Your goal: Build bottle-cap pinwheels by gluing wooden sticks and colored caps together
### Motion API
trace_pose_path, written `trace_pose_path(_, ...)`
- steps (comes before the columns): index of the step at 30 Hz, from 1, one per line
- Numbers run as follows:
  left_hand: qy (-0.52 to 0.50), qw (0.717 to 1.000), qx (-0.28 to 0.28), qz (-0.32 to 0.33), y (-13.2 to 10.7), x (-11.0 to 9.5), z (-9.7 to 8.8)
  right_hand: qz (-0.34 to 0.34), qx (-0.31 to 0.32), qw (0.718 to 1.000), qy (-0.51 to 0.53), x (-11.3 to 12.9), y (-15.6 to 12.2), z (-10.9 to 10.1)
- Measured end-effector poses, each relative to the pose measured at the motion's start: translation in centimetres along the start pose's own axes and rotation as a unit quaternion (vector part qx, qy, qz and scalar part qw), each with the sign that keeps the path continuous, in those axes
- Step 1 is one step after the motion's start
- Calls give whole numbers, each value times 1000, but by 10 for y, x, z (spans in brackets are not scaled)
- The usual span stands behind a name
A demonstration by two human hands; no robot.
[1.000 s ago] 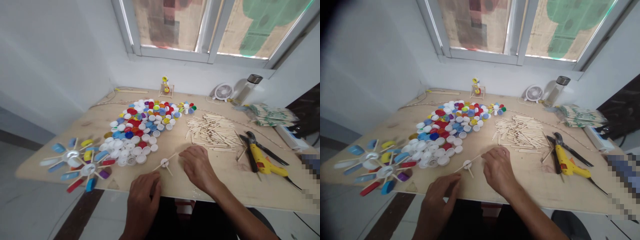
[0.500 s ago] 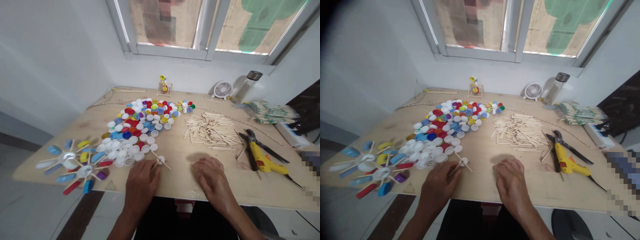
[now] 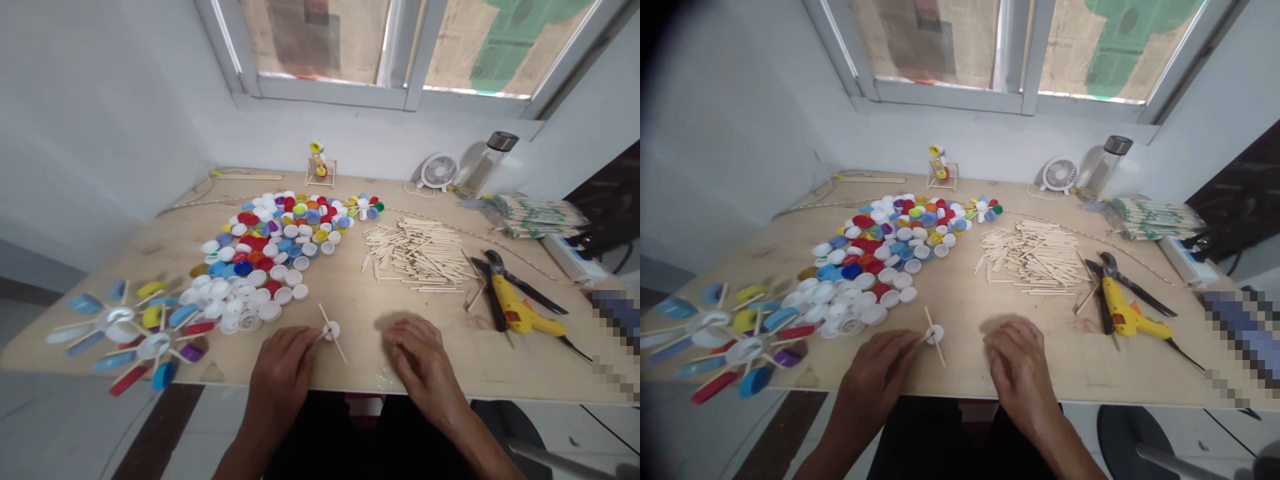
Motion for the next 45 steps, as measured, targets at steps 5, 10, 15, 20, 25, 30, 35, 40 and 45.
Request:
trace_pose_path(5, 92, 995, 15, 28, -12, -10, 11, 7, -5, 1000, 6, -4, -2, 2)
trace_pose_path(10, 91, 996, 15, 17, -16, -13, 18, 5, -8, 1000, 12, -4, -2, 4)
trace_pose_path(15, 80, 997, 2, 6, -16, -11, 19, 7, -12, 1000, 13, -6, -3, 4)
trace_pose_path(20, 101, 995, -2, 20, -16, -12, 18, 9, -7, 1000, 16, -7, -2, 6)
trace_pose_path(25, 111, 993, 13, 30, -16, -11, 20, 8, -10, 1000, 12, -8, 0, 6)
trace_pose_path(30, 123, 991, 24, 39, -17, -10, 23, 3, -15, 1000, 6, -9, 0, 7)
trace_pose_path(35, 132, 990, 20, 49, -17, -11, 23, 0, -13, 1000, 6, -10, -1, 8)
trace_pose_path(40, 126, 991, 27, 45, -17, -11, 22, 4, -21, 1000, 7, -8, -1, 7)
trace_pose_path(45, 84, 996, -12, 28, -16, -11, 18, 15, -8, 1000, -1, -12, 7, 0)
Point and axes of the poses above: each hand's wrist, its own y-axis towards the middle knuckle, its own z-axis out of the palm, x = y × z, the point moved 9 cm from there along y, towards the middle knuckle, and after that the axes turned 3 degrees about -z, right-handed, at the moved point
